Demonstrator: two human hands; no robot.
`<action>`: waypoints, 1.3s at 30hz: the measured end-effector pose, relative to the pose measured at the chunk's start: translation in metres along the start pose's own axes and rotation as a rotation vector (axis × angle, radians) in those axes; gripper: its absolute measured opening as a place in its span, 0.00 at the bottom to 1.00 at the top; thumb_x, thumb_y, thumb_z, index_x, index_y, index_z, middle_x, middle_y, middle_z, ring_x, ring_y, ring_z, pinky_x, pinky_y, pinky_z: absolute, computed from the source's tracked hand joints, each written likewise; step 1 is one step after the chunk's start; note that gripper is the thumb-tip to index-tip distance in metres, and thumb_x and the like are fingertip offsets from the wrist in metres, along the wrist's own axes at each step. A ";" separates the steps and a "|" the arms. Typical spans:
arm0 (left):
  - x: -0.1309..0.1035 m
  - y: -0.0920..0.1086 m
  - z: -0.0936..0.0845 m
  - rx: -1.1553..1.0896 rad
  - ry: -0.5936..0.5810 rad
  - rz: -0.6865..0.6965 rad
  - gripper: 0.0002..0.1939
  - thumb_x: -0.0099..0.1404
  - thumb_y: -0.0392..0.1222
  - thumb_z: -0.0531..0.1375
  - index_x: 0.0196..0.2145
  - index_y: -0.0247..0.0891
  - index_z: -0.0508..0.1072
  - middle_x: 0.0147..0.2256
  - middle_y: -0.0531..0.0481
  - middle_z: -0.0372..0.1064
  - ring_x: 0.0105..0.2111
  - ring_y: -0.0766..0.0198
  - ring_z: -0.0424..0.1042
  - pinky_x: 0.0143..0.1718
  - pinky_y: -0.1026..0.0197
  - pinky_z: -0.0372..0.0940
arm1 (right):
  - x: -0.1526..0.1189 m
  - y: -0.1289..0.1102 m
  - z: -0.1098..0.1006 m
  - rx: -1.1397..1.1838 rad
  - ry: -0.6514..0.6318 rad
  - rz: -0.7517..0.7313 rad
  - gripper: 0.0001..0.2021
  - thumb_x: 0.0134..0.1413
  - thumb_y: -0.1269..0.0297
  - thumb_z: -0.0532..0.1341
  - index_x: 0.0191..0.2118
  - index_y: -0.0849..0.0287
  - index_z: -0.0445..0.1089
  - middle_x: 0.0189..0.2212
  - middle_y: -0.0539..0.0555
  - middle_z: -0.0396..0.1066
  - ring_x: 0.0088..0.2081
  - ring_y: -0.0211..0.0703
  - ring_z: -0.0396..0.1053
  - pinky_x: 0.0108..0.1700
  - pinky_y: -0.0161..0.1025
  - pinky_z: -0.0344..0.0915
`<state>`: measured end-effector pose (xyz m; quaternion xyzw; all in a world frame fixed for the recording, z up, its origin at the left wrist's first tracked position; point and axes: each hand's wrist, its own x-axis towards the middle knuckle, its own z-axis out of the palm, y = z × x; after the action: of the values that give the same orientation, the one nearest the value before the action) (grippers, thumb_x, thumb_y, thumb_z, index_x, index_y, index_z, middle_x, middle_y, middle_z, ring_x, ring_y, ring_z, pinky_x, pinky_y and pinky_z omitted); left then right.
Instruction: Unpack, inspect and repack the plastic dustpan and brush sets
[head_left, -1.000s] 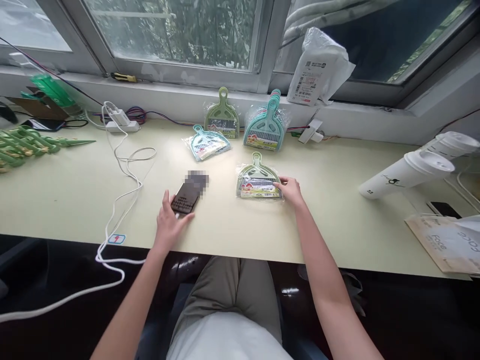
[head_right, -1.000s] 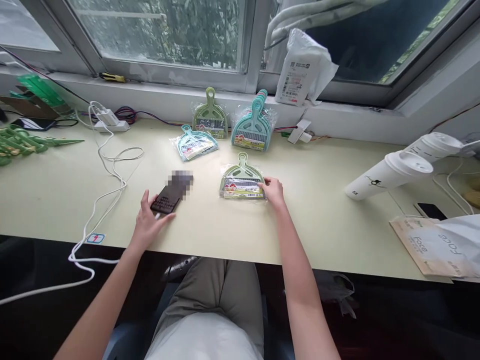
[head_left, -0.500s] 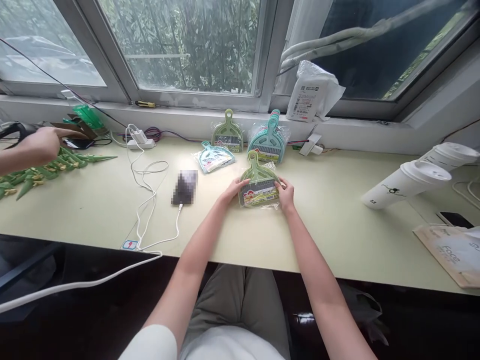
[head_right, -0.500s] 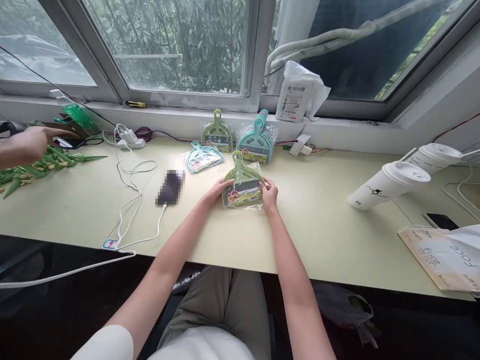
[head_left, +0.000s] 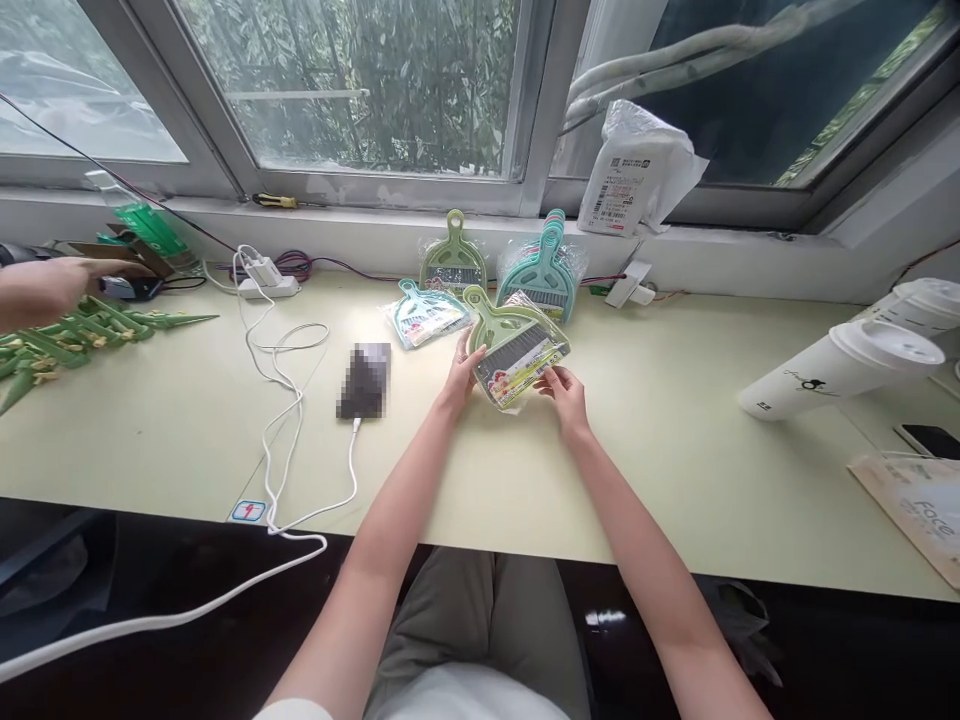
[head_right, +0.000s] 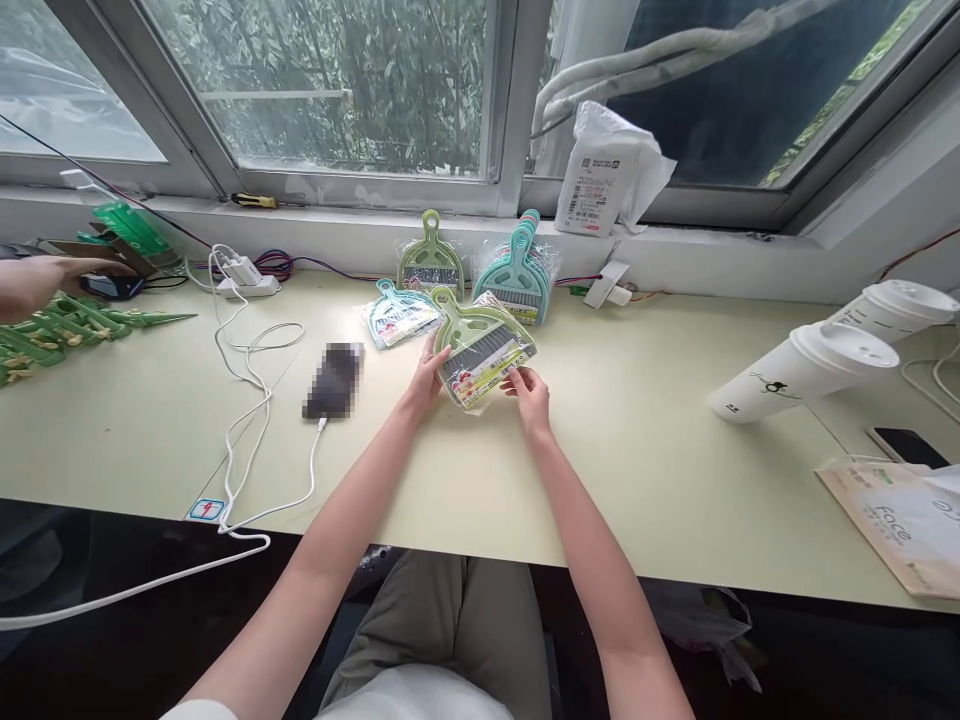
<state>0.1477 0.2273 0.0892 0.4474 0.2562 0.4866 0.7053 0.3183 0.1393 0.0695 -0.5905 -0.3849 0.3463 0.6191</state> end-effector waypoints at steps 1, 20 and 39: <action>0.000 0.000 0.000 0.012 -0.037 -0.034 0.29 0.59 0.49 0.60 0.57 0.45 0.61 0.50 0.47 0.69 0.45 0.58 0.71 0.44 0.56 0.66 | 0.002 0.001 -0.002 0.069 0.030 -0.005 0.22 0.44 0.45 0.63 0.37 0.60 0.68 0.34 0.54 0.73 0.32 0.38 0.71 0.37 0.36 0.68; 0.017 0.003 -0.039 0.520 0.661 0.312 0.25 0.67 0.43 0.49 0.60 0.35 0.55 0.52 0.37 0.65 0.51 0.59 0.68 0.51 0.57 0.62 | 0.026 -0.002 -0.090 0.421 0.277 0.095 0.17 0.35 0.68 0.69 0.37 0.59 0.69 0.35 0.53 0.76 0.36 0.42 0.74 0.40 0.40 0.74; -0.001 -0.034 0.015 0.548 0.061 0.134 0.16 0.63 0.53 0.51 0.29 0.37 0.67 0.32 0.48 0.68 0.37 0.60 0.66 0.44 0.58 0.59 | 0.020 -0.009 -0.098 -0.116 0.235 0.238 0.09 0.47 0.61 0.64 0.25 0.62 0.71 0.18 0.54 0.72 0.17 0.39 0.69 0.17 0.33 0.65</action>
<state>0.1741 0.2165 0.0664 0.6224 0.3691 0.4579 0.5164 0.4144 0.1106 0.0790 -0.7030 -0.2566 0.3231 0.5793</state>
